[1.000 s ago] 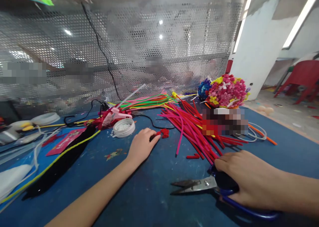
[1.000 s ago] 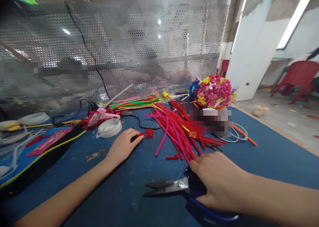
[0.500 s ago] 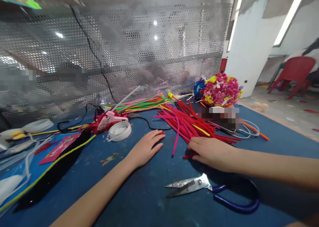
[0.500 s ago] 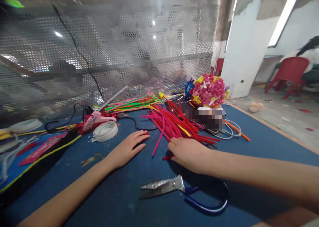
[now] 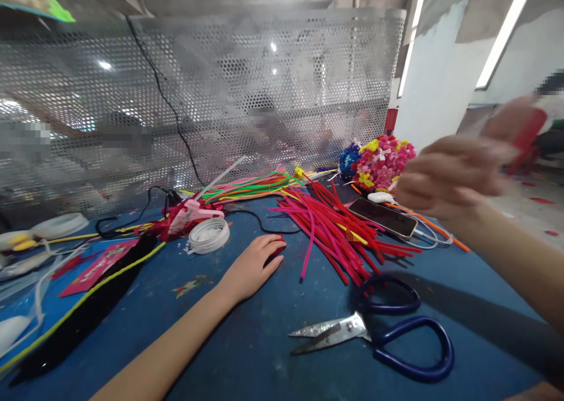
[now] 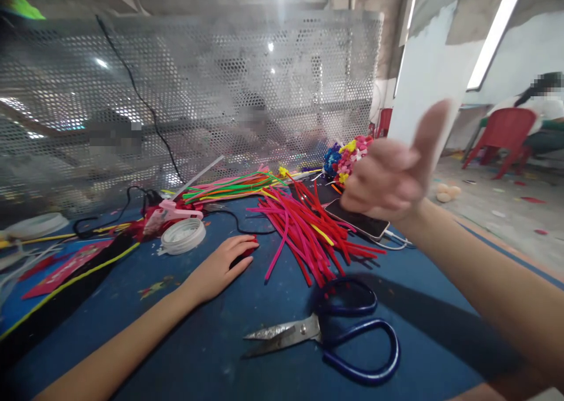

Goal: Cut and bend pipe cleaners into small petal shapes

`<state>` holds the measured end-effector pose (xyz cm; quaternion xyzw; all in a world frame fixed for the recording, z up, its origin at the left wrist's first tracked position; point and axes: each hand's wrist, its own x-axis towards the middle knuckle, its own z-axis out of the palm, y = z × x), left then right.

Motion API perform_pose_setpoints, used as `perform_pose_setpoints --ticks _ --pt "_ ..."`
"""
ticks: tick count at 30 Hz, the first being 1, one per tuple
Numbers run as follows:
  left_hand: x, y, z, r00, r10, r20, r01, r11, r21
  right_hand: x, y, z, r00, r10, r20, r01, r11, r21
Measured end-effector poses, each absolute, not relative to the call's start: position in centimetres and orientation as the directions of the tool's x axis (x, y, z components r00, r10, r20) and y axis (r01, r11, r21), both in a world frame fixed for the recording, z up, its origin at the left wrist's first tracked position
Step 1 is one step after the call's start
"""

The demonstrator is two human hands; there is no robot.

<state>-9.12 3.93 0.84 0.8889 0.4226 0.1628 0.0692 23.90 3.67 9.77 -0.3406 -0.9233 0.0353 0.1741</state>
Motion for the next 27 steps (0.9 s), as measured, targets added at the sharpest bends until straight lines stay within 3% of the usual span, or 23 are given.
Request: perform_pose_setpoints --ticks 1,2,3,5,8,10,16,21,24,27 --pt "-9.2 4.0 0.8 0.596 0.769 0.229 0.731 -0.638 0.242 23.6 4.0 9.7 -0.679 0.674 0.290 0.555 0.731 -0.398" --pt "-9.3 4.1 0.7 0.609 0.760 0.225 0.729 -0.649 0.218 23.0 4.4 9.4 -0.649 0.690 0.320 0.504 0.706 -0.498" --pt "-9.3 4.2 0.7 0.629 0.747 0.216 0.723 -0.664 0.190 22.3 4.7 8.9 -0.626 0.697 0.351 0.486 0.700 -0.523" --pt "-9.5 4.3 0.5 0.667 0.723 0.182 0.709 -0.690 0.144 20.3 5.5 7.5 -0.654 0.697 0.294 0.549 0.705 -0.449" --pt "-9.6 4.4 0.5 0.665 0.733 0.141 0.719 -0.680 0.144 17.6 7.0 5.0 -0.584 0.777 0.237 0.772 0.621 -0.134" --pt "-9.6 4.3 0.6 0.646 0.748 0.155 0.727 -0.664 0.174 16.2 8.0 3.7 -0.532 0.821 0.206 0.836 0.548 -0.029" --pt "-9.3 3.9 1.1 0.614 0.749 0.248 0.704 -0.662 0.256 14.6 9.7 2.0 -0.449 0.872 0.195 0.887 0.461 -0.019" --pt "-9.3 3.9 1.0 0.573 0.769 0.284 0.706 -0.639 0.306 15.6 10.0 3.5 -0.391 0.873 0.291 0.899 0.430 -0.081" --pt "-9.4 4.0 0.8 0.522 0.802 0.292 0.715 -0.597 0.363 15.3 9.8 4.9 -0.355 0.855 0.379 0.860 0.458 -0.227" --pt "-9.4 3.9 0.7 0.496 0.824 0.276 0.698 -0.567 0.438 13.7 9.2 5.5 -0.453 0.830 0.324 0.585 0.552 -0.595"
